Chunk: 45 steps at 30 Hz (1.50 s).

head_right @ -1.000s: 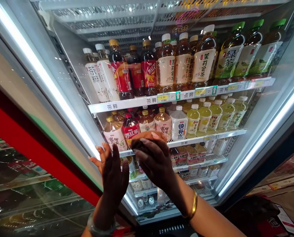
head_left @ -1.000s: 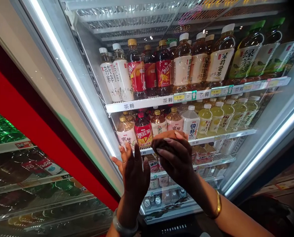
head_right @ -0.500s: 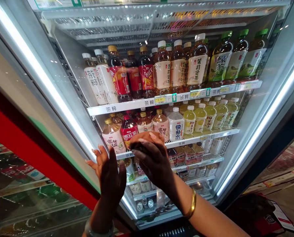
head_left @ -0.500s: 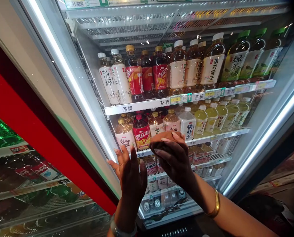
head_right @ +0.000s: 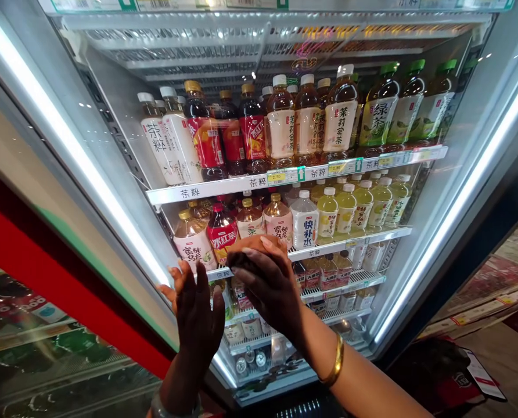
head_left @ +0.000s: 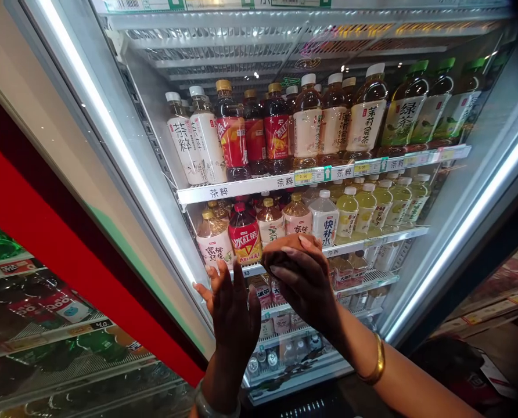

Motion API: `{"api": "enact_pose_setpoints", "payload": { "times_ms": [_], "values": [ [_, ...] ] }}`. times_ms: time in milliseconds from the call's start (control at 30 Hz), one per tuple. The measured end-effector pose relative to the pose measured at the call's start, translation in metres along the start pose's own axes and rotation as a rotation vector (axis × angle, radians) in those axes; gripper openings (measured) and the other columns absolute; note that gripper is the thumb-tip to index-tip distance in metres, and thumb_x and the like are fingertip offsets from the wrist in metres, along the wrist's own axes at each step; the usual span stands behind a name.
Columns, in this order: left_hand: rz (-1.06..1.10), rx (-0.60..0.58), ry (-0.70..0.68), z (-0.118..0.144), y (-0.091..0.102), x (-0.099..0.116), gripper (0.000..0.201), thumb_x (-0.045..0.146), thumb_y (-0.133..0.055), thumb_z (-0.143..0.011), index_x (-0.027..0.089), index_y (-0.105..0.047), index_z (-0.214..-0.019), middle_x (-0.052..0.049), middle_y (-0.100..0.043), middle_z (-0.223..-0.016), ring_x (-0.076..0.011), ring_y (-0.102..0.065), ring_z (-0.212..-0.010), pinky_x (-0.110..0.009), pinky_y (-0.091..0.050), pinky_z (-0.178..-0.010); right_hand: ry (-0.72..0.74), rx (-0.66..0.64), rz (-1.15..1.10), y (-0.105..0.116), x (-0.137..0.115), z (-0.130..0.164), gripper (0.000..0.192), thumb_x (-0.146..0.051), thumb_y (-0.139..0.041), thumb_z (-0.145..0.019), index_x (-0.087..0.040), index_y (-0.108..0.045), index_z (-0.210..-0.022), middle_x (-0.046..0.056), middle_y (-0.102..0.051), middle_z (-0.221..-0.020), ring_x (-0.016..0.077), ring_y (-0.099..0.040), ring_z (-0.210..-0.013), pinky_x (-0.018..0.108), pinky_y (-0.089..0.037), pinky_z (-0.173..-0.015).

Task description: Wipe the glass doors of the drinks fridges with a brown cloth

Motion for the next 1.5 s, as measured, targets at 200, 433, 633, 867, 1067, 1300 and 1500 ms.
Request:
{"api": "enact_pose_setpoints", "payload": {
  "times_ms": [200,433,633,867,1067,1300,1500],
  "values": [
    [-0.005,0.012,-0.047,0.005,-0.006,0.007,0.08,0.014,-0.057,-0.1,0.021,-0.017,-0.169,-0.009,-0.008,-0.177,-0.025,-0.006,-0.166,-0.049,-0.001,-0.136,0.102,-0.051,-0.065,-0.016,-0.023,0.014,0.035,-0.014,-0.072,-0.091,-0.03,-0.073,-0.122,0.002,-0.068,-0.132,0.0241,-0.046,-0.149,0.047,-0.045,-0.126],
    [0.012,-0.026,-0.042,0.007,-0.012,0.01,0.08,0.015,-0.057,-0.1,0.02,-0.016,-0.169,-0.009,-0.007,-0.178,-0.0239,-0.004,-0.166,-0.045,0.0,-0.135,-0.001,0.003,-0.037,0.009,0.014,0.019,0.033,-0.012,-0.077,-0.086,-0.025,-0.073,-0.116,0.006,-0.06,-0.139,0.0303,-0.045,-0.15,0.055,-0.045,-0.126],
    [0.077,-0.007,-0.041,0.003,-0.016,0.028,0.079,0.015,-0.055,-0.102,0.02,-0.015,-0.169,-0.004,-0.003,-0.178,-0.0213,0.0,-0.166,-0.042,0.004,-0.135,0.023,-0.038,-0.032,-0.005,-0.002,0.012,0.039,-0.015,-0.076,-0.088,-0.03,-0.072,-0.123,0.003,-0.064,-0.141,0.0261,-0.043,-0.151,0.048,-0.047,-0.125],
    [0.085,-0.015,-0.04,0.004,-0.018,0.032,0.08,0.015,-0.056,-0.101,0.02,-0.015,-0.169,-0.005,-0.003,-0.178,-0.0221,0.001,-0.166,-0.043,0.006,-0.135,0.022,-0.058,0.024,0.019,0.028,0.048,0.029,-0.014,-0.072,-0.09,-0.028,-0.073,-0.115,0.003,-0.066,-0.133,0.0268,-0.05,-0.147,0.055,-0.044,-0.126],
    [0.136,0.017,-0.041,-0.001,-0.03,0.048,0.075,0.014,-0.053,-0.101,0.02,-0.019,-0.168,-0.006,-0.007,-0.178,-0.0238,-0.001,-0.166,-0.047,0.006,-0.135,-0.065,0.052,0.057,0.027,0.038,0.003,0.034,-0.014,-0.076,-0.088,-0.029,-0.072,-0.118,0.006,-0.059,-0.14,0.0308,-0.043,-0.151,0.058,-0.045,-0.125],
    [0.113,0.008,-0.06,-0.007,-0.04,0.058,0.079,0.014,-0.056,-0.101,0.021,-0.016,-0.168,-0.004,-0.004,-0.178,-0.0219,0.003,-0.166,-0.047,0.013,-0.133,0.073,-0.044,0.027,0.023,0.034,0.042,0.029,-0.014,-0.068,-0.093,-0.029,-0.074,-0.118,0.004,-0.066,-0.129,0.0271,-0.047,-0.149,0.055,-0.045,-0.125],
    [0.135,0.018,-0.086,-0.016,-0.048,0.079,0.078,0.015,-0.056,-0.1,0.017,-0.018,-0.168,-0.007,-0.003,-0.178,-0.0233,0.004,-0.166,-0.05,0.015,-0.132,-0.03,0.047,0.023,0.047,0.074,0.025,0.033,-0.013,-0.078,-0.086,-0.028,-0.074,-0.115,0.005,-0.061,-0.137,0.0272,-0.056,-0.139,0.057,-0.046,-0.124]
  ]
}}
Point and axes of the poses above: each hand's wrist, its own z-axis away from the middle knuckle, its own y-axis out of the back of the hand, x = y × z, the point moved 9 cm from there along -z, towards the middle knuckle
